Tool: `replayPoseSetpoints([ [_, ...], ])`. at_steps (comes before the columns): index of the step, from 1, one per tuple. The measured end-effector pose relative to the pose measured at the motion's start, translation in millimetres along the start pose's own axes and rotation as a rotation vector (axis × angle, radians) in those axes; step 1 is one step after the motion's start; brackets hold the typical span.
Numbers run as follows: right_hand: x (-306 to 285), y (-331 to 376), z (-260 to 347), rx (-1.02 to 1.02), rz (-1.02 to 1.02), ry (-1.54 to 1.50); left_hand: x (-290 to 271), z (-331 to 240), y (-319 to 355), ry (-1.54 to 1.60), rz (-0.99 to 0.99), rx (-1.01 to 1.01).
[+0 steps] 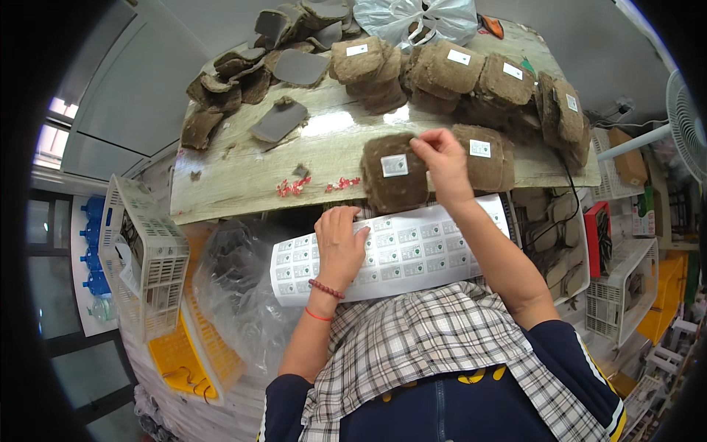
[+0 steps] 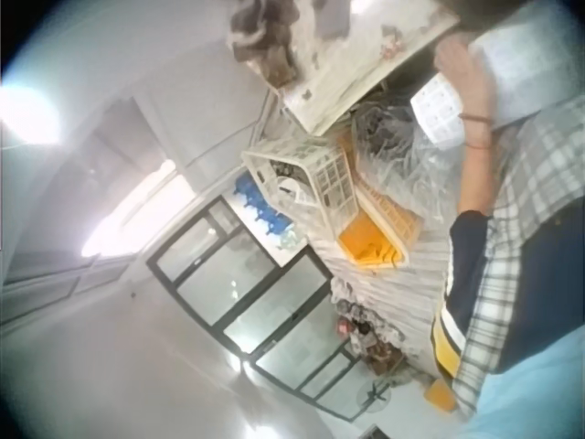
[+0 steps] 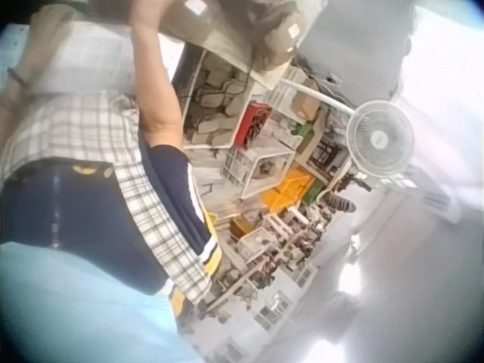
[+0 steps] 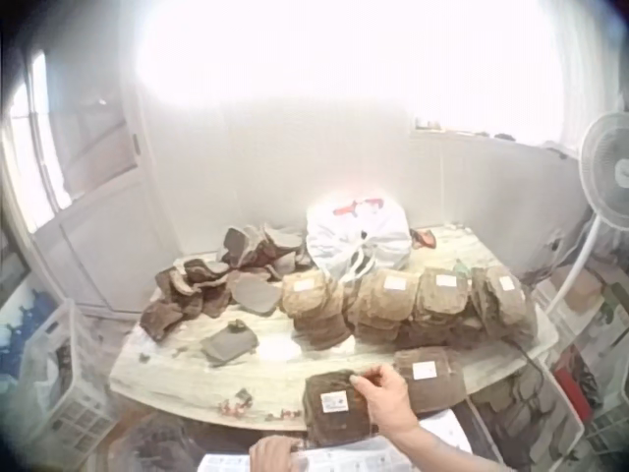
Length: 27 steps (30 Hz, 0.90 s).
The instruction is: The person applies small white labels to brown rectangular items on a table. They peel labels from a sheet, place them on the items, and stack the labeled items. The person handles the items one at a time and uses both hands to position the labels.
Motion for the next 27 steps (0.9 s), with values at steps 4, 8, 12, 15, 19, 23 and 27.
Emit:
replayPoseSetpoints([
  [4,-46.7,-12.0,26.2,-0.169,-0.102,-0.046,2.9,2.8,2.6,-0.019,0.104,0.069],
  [8,-126.6,-39.2,27.6,-0.195,-0.307,0.338,11.4,7.0,-0.5,0.015,0.188,0.005],
  [12,-89.1,26.4,84.3,-0.9,-0.394,1.023,10.3,10.6,2.8,0.214,0.202,-0.108],
  [15,-39.5,81.1,43.0,-0.747,0.075,0.8,10.7,3.5,1.2,0.458,0.2,-0.25],
  [19,-8.0,121.5,28.4,-0.777,0.225,0.882,14.7,-4.1,-1.2,0.433,0.164,-0.221],
  [23,-7.9,125.9,21.0,-0.88,0.178,0.952,16.8,-3.9,-1.8,0.397,0.171,-0.217],
  [27,-7.1,127.7,18.6,-0.984,0.141,0.974,22.7,1.2,-3.0,0.429,0.173,-0.217],
])
Point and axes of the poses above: each hand's wrist, its own y-axis away from the middle knuckle, its own x-axis out of the palm, z = x × y, the point moved 5 cm from there along -y, towards the middle knuckle, and after that the axes turned 8 degrees about y, right-handed, at the moved point
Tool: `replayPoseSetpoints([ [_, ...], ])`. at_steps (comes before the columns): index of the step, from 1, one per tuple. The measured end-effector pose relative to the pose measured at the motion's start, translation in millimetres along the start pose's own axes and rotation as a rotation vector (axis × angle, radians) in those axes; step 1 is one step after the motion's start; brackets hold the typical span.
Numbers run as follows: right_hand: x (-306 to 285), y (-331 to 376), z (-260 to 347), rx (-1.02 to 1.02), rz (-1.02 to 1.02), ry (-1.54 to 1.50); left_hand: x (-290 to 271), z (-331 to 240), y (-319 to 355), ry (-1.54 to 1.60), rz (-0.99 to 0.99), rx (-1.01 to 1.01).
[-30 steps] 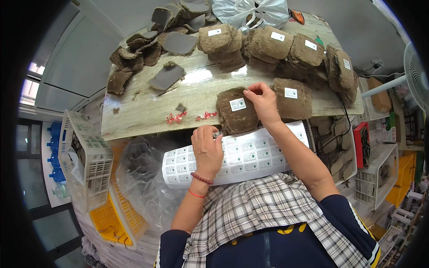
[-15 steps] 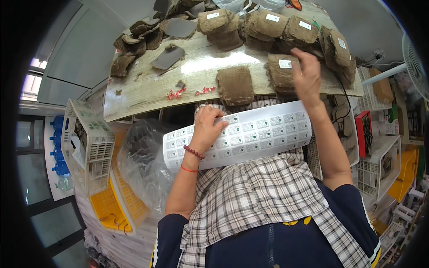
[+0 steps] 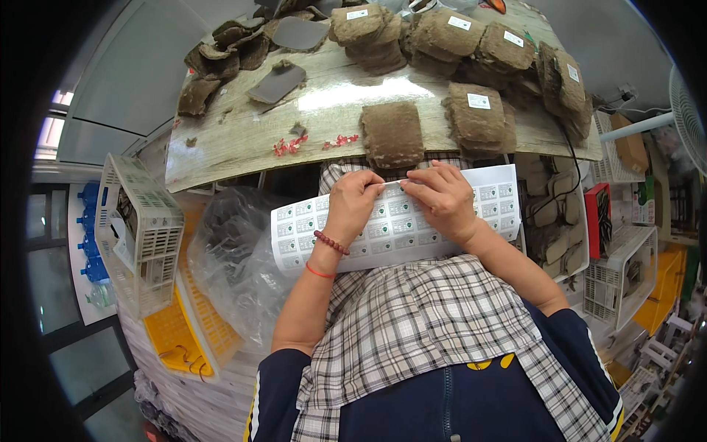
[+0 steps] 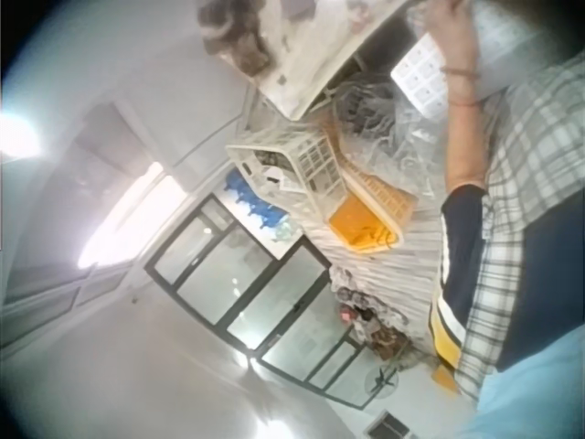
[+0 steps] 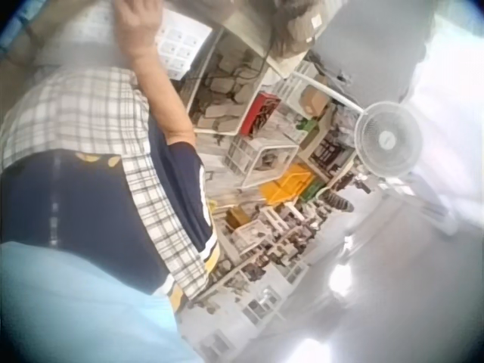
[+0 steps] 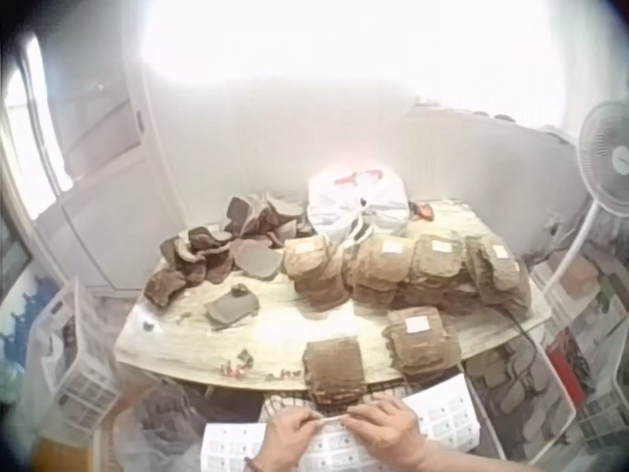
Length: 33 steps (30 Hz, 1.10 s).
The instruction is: The person applies small white labels to brown rectangular items on a table. They peel labels from a sheet, place them on the items, and stack the labeled items. The person handles the items one at a time and uses both hands to position the labels.
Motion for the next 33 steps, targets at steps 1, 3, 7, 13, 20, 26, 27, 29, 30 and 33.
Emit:
replayPoseSetpoints([
  [1,1.0,1.3,-0.1,0.014,0.001,-0.003,0.4,1.4,0.0,0.007,-0.004,-0.008],
  [3,4.1,1.0,-2.0,0.093,0.006,-0.06,0.6,1.7,-1.0,0.022,-0.011,-0.023],
  [7,11.5,0.1,-4.7,0.299,0.054,-0.181,0.5,0.7,-3.5,0.048,0.011,0.016],
  [13,4.7,-0.6,-10.5,0.389,-0.011,-0.533,-2.7,0.9,-10.3,-0.017,0.005,0.018],
  [20,49.5,-42.1,-80.9,0.874,0.056,-0.939,-8.0,-46.1,-21.5,-0.378,-0.209,0.45],
  [26,81.6,-49.3,-94.1,0.868,0.168,-0.631,12.1,-31.0,-34.0,-0.461,-0.051,0.451],
  [27,82.4,-50.5,-92.7,0.845,0.157,-0.593,13.2,-28.6,-33.0,-0.472,-0.042,0.447],
  [29,81.6,-52.8,-90.1,0.798,0.135,-0.516,13.6,-27.0,-32.9,-0.478,-0.044,0.447],
  [30,81.2,-54.3,-89.8,0.784,0.14,-0.495,13.5,-27.1,-33.1,-0.481,-0.041,0.447],
  [33,79.8,-58.1,-89.0,0.749,0.156,-0.449,14.3,-26.6,-32.9,-0.478,-0.04,0.448],
])
Point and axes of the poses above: each hand's wrist, its own y-axis away from the middle knuckle, its own x-axis out of the palm, z = x × y, the point moved 5 cm from there along -y, towards the middle knuckle, and after that the axes turned 8 degrees about y, right-handed, at the moved point
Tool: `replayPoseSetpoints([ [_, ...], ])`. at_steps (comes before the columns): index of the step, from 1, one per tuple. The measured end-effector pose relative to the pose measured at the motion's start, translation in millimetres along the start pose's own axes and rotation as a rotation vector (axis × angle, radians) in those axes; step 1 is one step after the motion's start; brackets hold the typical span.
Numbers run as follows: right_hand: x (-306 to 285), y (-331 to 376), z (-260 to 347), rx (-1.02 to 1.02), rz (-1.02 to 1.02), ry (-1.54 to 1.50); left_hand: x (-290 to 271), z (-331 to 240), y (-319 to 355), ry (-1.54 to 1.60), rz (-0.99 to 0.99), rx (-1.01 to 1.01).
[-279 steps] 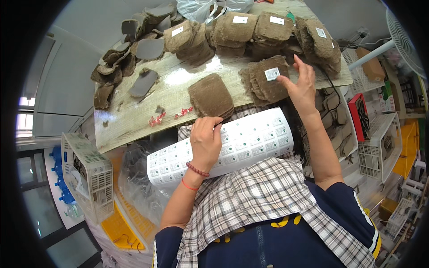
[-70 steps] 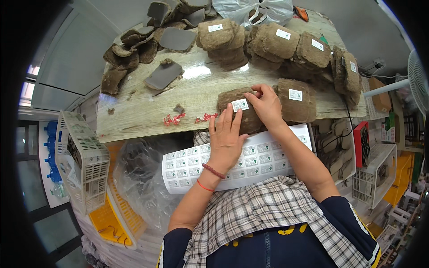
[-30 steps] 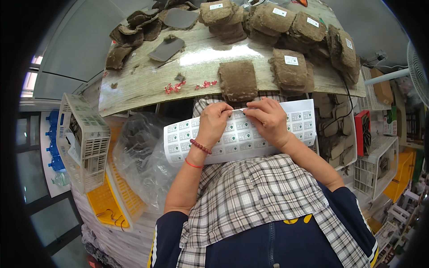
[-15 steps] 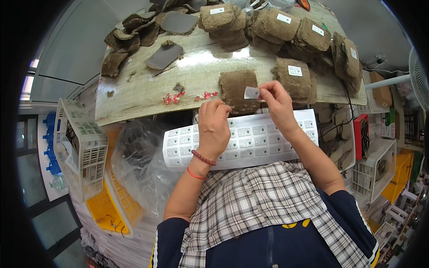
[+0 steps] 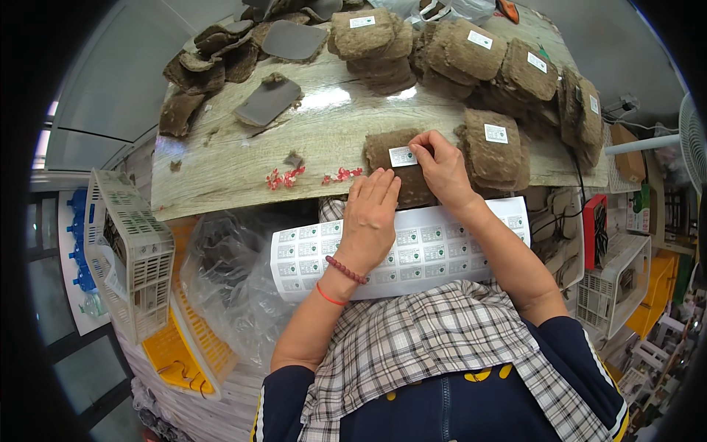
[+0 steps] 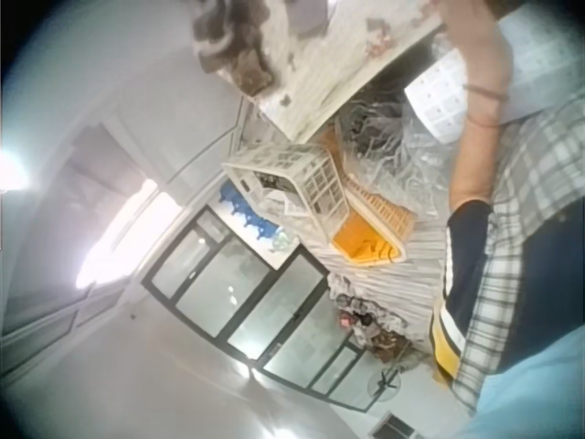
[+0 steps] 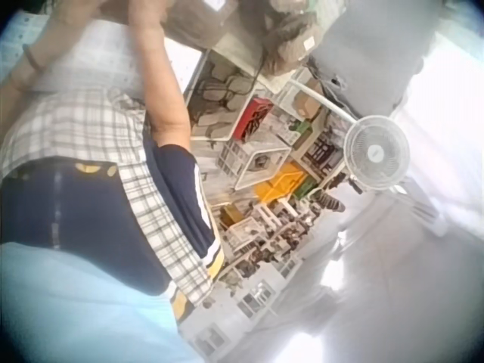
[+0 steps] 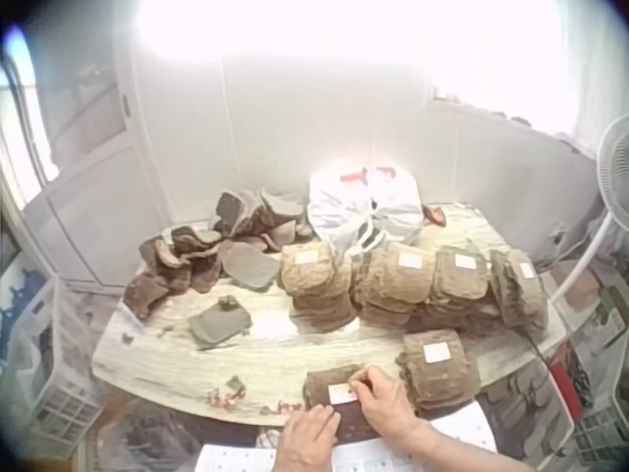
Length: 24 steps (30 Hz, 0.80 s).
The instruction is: The person applies small white labels to brown rectangular items on a table. They peel labels from a sheet, place them on the items, and stack the labeled items. The person handles the items one at a time and uses both hands to position the labels.
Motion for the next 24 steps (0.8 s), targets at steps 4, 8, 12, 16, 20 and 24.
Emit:
replayPoseSetpoints([
  [4,-0.8,-0.1,3.6,-0.021,0.004,0.014,-0.1,0.0,-0.9,0.006,-0.007,-0.003],
  [8,-2.4,0.5,8.2,-0.042,0.004,0.043,1.7,3.7,1.1,0.046,0.009,-0.057],
  [12,-2.6,1.9,8.4,-0.063,-0.022,0.058,0.4,-0.5,-1.9,0.071,0.034,-0.12],
  [16,-2.7,3.2,12.9,-0.123,-0.058,0.114,8.4,-2.5,-4.1,-0.012,0.133,-0.105],
  [20,-1.8,5.3,13.8,-0.176,-0.075,0.173,15.1,-1.9,-1.0,-0.121,0.166,-0.12],
  [24,-2.6,9.8,24.3,-0.176,-0.089,0.354,16.5,-2.4,-0.9,-0.137,0.168,-0.123],
])
Point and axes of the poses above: each hand's wrist, its own y-axis away from the middle knuckle, its own x-axis out of the palm, z = x × y, the point moved 5 cm from there along -y, towards the middle knuckle, and after that the axes turned 8 degrees about y, right-handed, at the moved point
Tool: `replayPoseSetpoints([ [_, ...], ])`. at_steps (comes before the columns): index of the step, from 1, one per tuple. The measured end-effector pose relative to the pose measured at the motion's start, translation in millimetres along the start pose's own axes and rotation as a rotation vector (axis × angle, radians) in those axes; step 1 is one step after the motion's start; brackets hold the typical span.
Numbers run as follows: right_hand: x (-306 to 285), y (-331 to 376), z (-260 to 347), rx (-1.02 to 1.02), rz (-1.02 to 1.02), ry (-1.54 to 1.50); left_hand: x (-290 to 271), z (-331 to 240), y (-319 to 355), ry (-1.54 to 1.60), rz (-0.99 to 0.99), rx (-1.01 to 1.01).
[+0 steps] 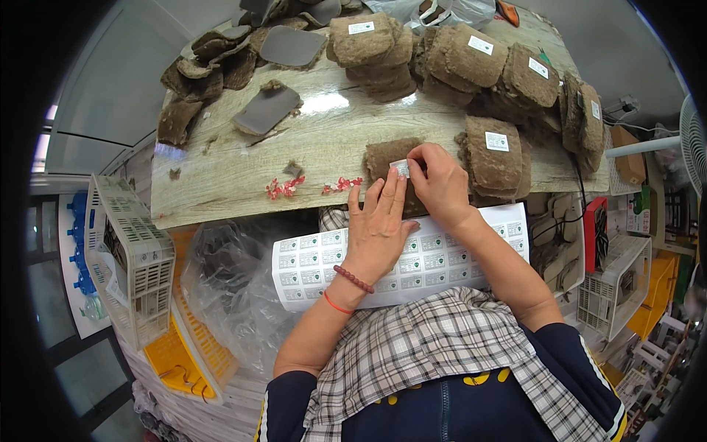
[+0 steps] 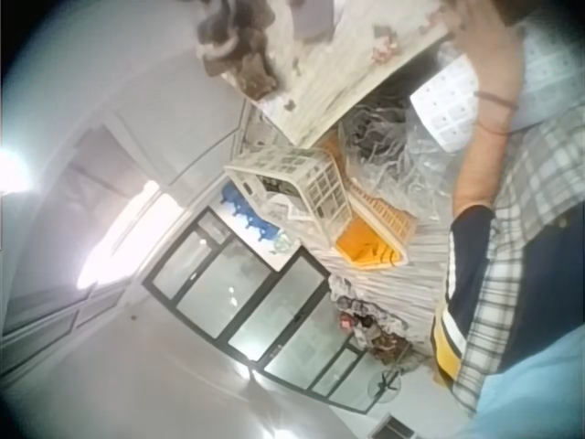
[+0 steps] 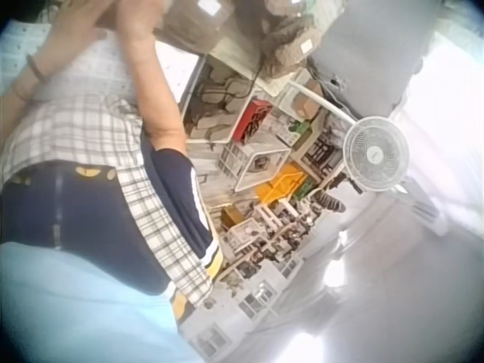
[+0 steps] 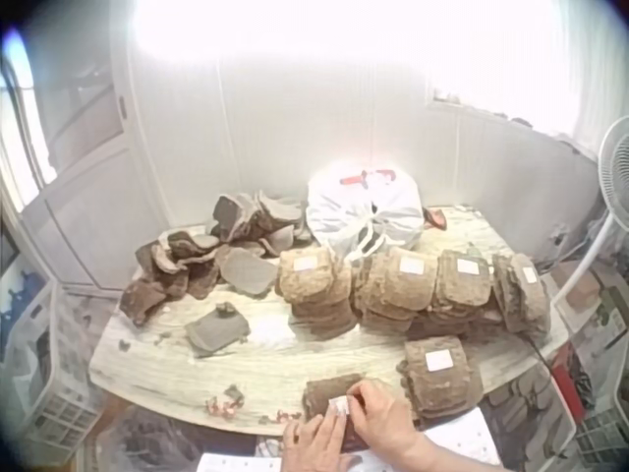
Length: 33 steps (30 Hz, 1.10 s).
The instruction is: The person applies small white labels to brown rectangular items on a table. They peel labels from a sheet, place them on the items, and stack the labeled items. The person handles the items one at a time and uses both hands to position the labels.
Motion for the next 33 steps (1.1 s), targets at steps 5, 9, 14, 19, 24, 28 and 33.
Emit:
replayPoseSetpoints([
  [5,-2.6,2.3,-5.0,0.136,-0.047,0.03,1.4,-1.0,0.5,-0.022,0.014,-0.011],
  [9,1.8,-0.8,-18.4,0.149,-0.1,0.05,1.2,-1.8,-0.4,-0.017,0.012,-0.022],
  [14,8.1,-9.7,-30.1,0.281,0.11,-0.007,0.3,-0.3,-2.9,0.056,-0.018,-0.037],
  [19,8.9,-13.0,-29.0,0.32,0.053,-0.012,-1.1,1.0,-6.8,0.126,-0.048,-0.032],
  [24,8.3,-8.6,-25.1,0.289,0.094,0.069,-2.4,4.2,8.8,0.065,-0.049,-0.047],
  [28,9.5,-14.9,-30.3,0.394,0.178,-0.032,10.1,7.0,14.4,-0.032,-0.017,-0.05],
  [33,12.7,-17.4,-34.8,0.441,0.202,-0.105,17.3,7.2,15.4,-0.063,-0.043,-0.053],
])
Point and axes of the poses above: each hand's wrist, its own y-axis away from the middle knuckle, its own x-axis out of the palm, z = x × y, the point moved 5 cm from there along -y, towards the middle knuckle, and after that the axes turned 8 degrees about y, right-handed, at the moved point
